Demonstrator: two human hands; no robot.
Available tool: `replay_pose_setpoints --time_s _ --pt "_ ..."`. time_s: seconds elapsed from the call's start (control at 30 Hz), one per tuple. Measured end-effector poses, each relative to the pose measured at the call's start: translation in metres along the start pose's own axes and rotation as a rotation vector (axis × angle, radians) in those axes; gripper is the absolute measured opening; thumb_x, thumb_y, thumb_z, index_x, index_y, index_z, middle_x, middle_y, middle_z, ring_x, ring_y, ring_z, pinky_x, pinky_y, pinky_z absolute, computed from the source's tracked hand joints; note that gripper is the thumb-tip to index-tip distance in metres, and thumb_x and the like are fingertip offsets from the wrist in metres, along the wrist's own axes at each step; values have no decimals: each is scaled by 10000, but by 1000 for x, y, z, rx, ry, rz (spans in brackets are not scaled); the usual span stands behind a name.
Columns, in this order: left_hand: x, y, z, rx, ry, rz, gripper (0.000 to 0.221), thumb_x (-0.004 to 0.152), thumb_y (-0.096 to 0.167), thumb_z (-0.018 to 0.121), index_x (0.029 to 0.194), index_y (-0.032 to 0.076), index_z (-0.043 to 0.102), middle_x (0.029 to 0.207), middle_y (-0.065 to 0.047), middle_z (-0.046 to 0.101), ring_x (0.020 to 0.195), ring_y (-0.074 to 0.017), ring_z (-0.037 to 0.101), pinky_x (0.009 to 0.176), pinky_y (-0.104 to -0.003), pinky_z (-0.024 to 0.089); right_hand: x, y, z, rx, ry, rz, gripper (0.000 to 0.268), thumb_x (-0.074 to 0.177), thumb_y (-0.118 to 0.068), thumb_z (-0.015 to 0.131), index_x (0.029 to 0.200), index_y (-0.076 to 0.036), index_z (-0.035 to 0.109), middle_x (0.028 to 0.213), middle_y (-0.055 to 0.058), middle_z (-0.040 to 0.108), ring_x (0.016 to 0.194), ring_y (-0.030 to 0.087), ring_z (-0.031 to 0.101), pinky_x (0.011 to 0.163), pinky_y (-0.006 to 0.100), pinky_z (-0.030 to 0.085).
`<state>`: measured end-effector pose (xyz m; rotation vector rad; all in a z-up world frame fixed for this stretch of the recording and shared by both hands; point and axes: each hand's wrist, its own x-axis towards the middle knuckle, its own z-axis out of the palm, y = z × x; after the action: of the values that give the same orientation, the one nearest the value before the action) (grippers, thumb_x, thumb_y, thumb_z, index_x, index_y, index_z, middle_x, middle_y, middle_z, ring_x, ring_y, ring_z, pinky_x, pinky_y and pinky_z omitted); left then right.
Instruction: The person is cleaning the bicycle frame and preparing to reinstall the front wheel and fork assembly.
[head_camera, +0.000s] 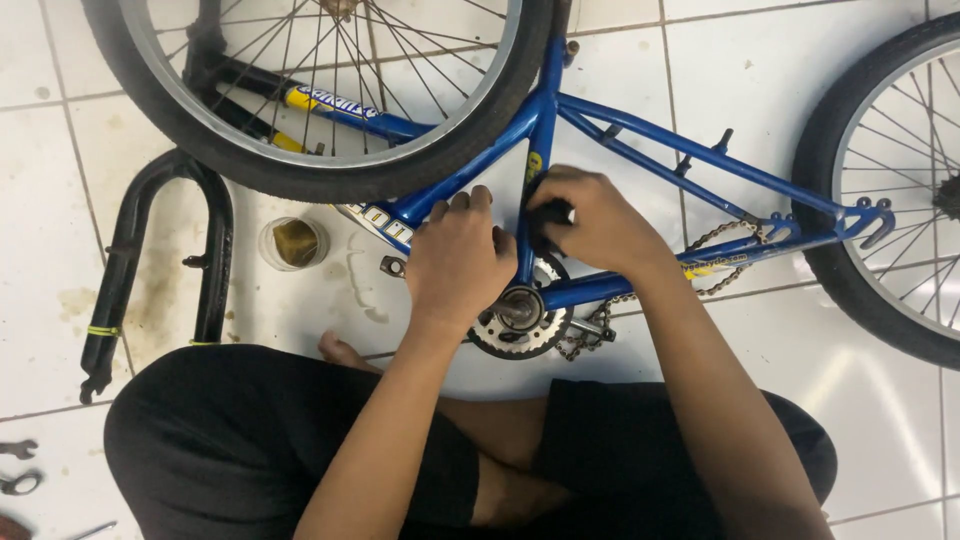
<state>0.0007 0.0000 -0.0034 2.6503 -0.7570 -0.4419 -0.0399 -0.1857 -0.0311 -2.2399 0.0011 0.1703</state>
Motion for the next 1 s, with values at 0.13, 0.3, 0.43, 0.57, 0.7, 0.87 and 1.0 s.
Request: replay_pose_setpoints --time_s 0.13,0.3,0.43,0.57,0.7,0.87,1.0 --pt "1 -1 2 4 -20 3 275 913 193 571 1085 7 678 878 -216 722 798 -331 734 619 -477 620 -3 -19 5 48 -193 42 185 740 46 700 898 -32 758 927 163 734 950 429 711 855 475 561" --pt "-2 2 3 -4 12 -3 269 893 176 574 1075 5 674 861 -202 716 788 -340 731 586 -477 608 3 8 13 -34 146 -22 242 802 15 765 1041 -3 725 971 205 683 931 439 679 802 456 568" --pt "-4 2 4 -9 31 23 275 898 162 555 1087 -3 666 893 -218 721 837 -369 731 604 -490 611 -7 1 17 -34 179 -75 236 791 38 769 1017 -3 712 920 176 676 899 411 689 772 444 575" --pt "-3 2 7 -30 25 21 313 880 166 555 1142 17 641 909 -166 715 900 -347 712 681 -472 608 -27 -8 14 61 5 -56 237 750 -32 759 980 -12 707 921 207 703 944 458 693 859 510 549" --pt "-7 -4 12 -101 122 60 317 860 121 591 1151 6 643 889 -163 716 905 -354 712 694 -476 604 -48 4 2 24 209 -62 280 769 -34 786 1027 -47 675 969 173 694 1006 418 691 911 481 529" --pt "-16 -4 12 -192 305 213 255 839 30 629 1092 35 655 839 -108 717 886 -322 704 712 -450 609 -84 -7 -22 2 389 64 251 774 -66 789 1001 -75 680 924 119 687 933 345 703 873 435 528" --pt "-34 11 6 -384 418 331 258 805 -61 618 1033 54 647 791 -95 713 846 -305 696 698 -436 606 -125 -10 -17 20 517 262 215 744 -95 768 909 -71 632 869 100 638 847 316 701 785 410 536"
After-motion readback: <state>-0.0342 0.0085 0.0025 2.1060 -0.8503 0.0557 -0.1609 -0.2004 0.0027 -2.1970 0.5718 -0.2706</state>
